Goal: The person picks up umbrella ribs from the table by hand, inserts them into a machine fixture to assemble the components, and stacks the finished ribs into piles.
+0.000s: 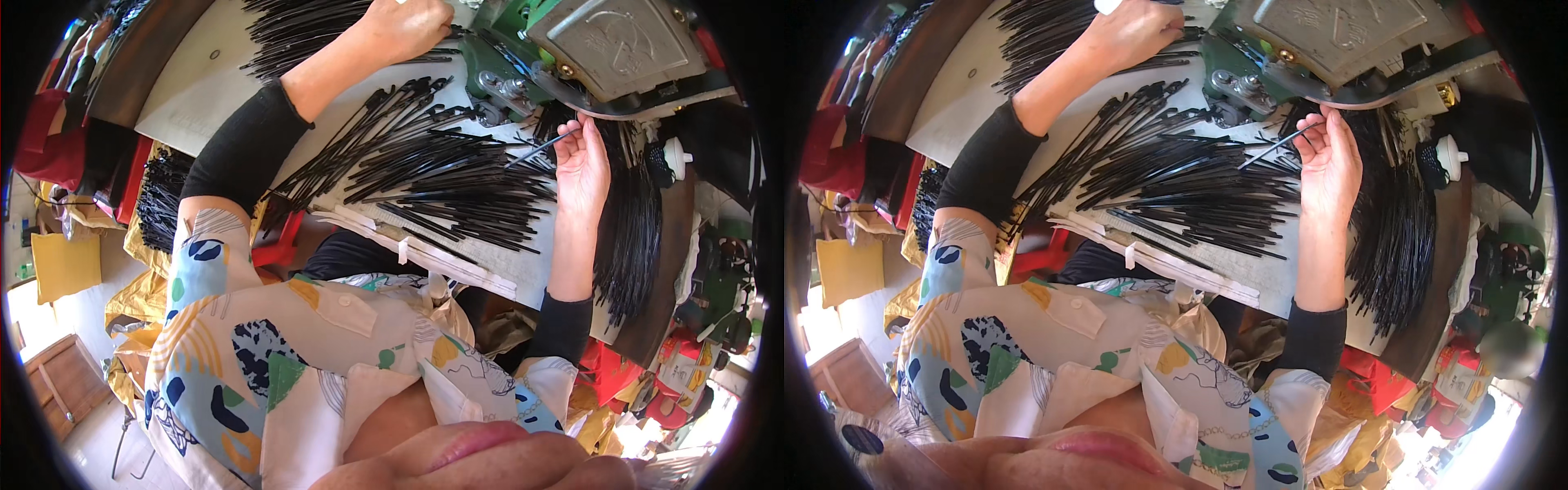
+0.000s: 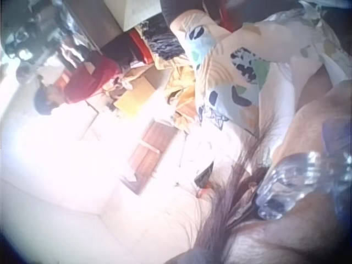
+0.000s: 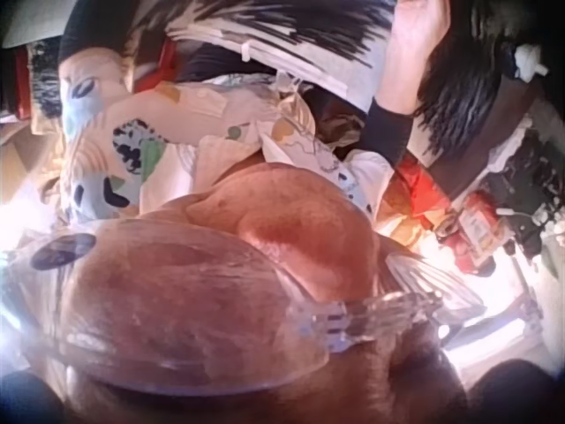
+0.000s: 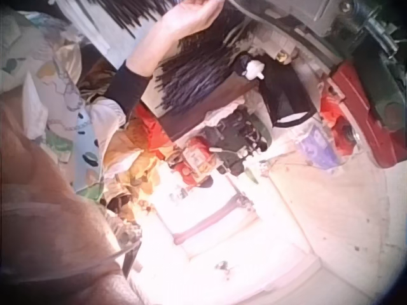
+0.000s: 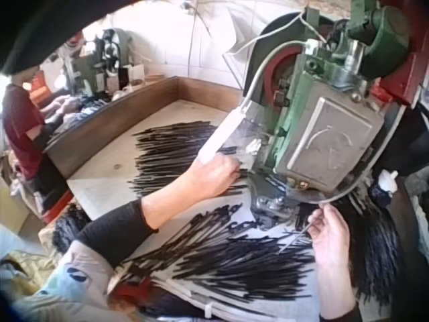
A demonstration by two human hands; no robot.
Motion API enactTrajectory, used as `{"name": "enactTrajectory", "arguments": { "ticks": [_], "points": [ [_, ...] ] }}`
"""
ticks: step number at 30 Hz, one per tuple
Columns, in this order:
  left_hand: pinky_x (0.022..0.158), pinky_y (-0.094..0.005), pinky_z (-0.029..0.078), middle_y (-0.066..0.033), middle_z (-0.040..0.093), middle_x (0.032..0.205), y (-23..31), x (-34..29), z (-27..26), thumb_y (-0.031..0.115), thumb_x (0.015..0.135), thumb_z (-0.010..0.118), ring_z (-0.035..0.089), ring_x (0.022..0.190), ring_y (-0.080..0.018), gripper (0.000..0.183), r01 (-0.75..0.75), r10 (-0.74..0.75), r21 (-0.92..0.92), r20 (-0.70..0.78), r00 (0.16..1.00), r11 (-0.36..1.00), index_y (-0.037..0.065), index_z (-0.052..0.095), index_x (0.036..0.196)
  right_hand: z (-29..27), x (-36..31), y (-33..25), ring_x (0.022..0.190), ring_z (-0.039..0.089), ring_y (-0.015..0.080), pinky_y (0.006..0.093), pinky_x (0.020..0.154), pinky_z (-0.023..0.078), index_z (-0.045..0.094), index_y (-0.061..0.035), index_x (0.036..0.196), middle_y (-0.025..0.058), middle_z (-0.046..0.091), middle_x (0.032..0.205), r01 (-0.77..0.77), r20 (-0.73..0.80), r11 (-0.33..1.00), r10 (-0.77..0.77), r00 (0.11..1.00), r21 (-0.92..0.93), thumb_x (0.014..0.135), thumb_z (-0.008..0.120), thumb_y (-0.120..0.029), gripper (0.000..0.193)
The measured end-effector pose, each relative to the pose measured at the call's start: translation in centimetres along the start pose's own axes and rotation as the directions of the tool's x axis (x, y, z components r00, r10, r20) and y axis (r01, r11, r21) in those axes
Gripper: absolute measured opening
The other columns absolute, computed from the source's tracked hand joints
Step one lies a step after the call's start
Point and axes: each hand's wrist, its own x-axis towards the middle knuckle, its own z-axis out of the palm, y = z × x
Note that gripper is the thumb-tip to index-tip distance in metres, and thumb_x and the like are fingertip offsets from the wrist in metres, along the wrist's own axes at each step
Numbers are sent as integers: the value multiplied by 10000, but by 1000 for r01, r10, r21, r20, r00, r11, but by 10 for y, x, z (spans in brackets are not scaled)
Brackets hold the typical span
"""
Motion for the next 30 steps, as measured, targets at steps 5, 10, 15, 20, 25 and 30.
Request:
{"name": "enactTrajectory", "arguments": {
  "ticks": [5,10,15,20,25,30],
  "points": [
    [576,-372,480,-168,599,648,29,18,-37,165,752,612,596,606,-300,148,149,-6,-521,266,964,841,27,629,804,15,-5,0,656,583,145,249,561,467,583,45,1022,86,605,772,-62,-26,985,59,998,-160,891,546,-157,244],
    [628,-282,493,-96,662,801,44,17,-28,220,773,669,608,658,-164,276,370,-46,-606,482,875,704,47,656,987,36,-13,-3,496,516,91,196,443,400,591,15,1030,47,570,671,-236,107,875,307,946,-422,896,544,-215,270],
    [622,-270,491,-82,666,790,46,13,-20,211,779,671,598,645,-147,264,299,-26,-691,376,926,658,42,659,982,51,-19,4,465,495,67,169,410,374,589,9,1043,36,557,656,-132,177,777,300,937,-615,906,526,-228,281],
    [620,-267,490,-83,667,793,49,13,-23,204,782,670,599,647,-144,254,294,-20,-665,386,922,686,42,659,978,53,-18,5,457,491,69,172,409,373,591,8,1045,40,556,654,-91,190,758,276,942,-646,910,518,-226,279],
    [614,-266,487,-97,661,787,51,14,-27,199,777,668,599,636,-149,245,293,-35,-667,372,928,685,41,655,964,52,-17,2,479,521,69,166,414,399,585,29,1041,53,580,668,-100,198,762,290,936,-640,902,534,-201,274],
    [620,-274,489,-102,660,795,54,14,-26,201,772,670,612,645,-172,246,264,-49,-674,320,946,690,45,653,961,53,-18,0,451,504,65,163,403,367,588,20,1042,52,578,657,-83,182,744,267,946,-663,902,534,-199,266]
  ]
}}
